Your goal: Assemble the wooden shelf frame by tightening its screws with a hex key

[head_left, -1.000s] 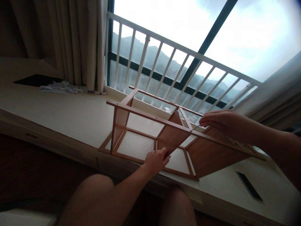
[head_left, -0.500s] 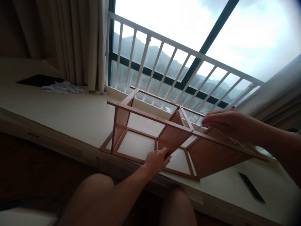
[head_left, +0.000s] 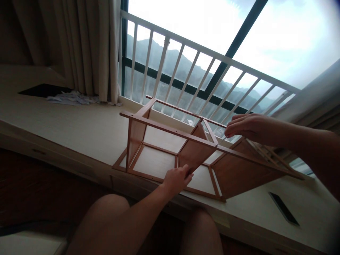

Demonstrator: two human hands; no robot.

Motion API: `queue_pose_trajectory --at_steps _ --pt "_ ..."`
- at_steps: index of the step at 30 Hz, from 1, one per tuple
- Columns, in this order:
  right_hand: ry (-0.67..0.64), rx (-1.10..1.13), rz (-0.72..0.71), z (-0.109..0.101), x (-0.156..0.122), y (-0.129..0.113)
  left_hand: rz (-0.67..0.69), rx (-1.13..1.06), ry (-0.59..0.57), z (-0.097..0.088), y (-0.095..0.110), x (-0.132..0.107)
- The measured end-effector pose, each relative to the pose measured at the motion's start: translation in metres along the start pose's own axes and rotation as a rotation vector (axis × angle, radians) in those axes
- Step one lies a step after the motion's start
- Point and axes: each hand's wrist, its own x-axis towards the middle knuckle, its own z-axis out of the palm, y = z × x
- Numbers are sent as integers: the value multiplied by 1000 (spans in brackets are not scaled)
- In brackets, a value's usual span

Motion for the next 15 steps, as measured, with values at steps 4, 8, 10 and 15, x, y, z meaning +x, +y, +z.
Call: queue_pose_trajectory --at_steps 4,8,10,15 --pt "-55 -42 -39 -5 3 0 -6 -4 -1 0 0 0" --pt "-53 -80 -56 -7 3 -5 2 -8 4 0 0 0" --pt "-48 -99 -53 -7 3 -6 1 -9 -1 -1 0 0" --pt "-35 -77 46 0 1 -5 -16 -17 -25 -3 1 0"
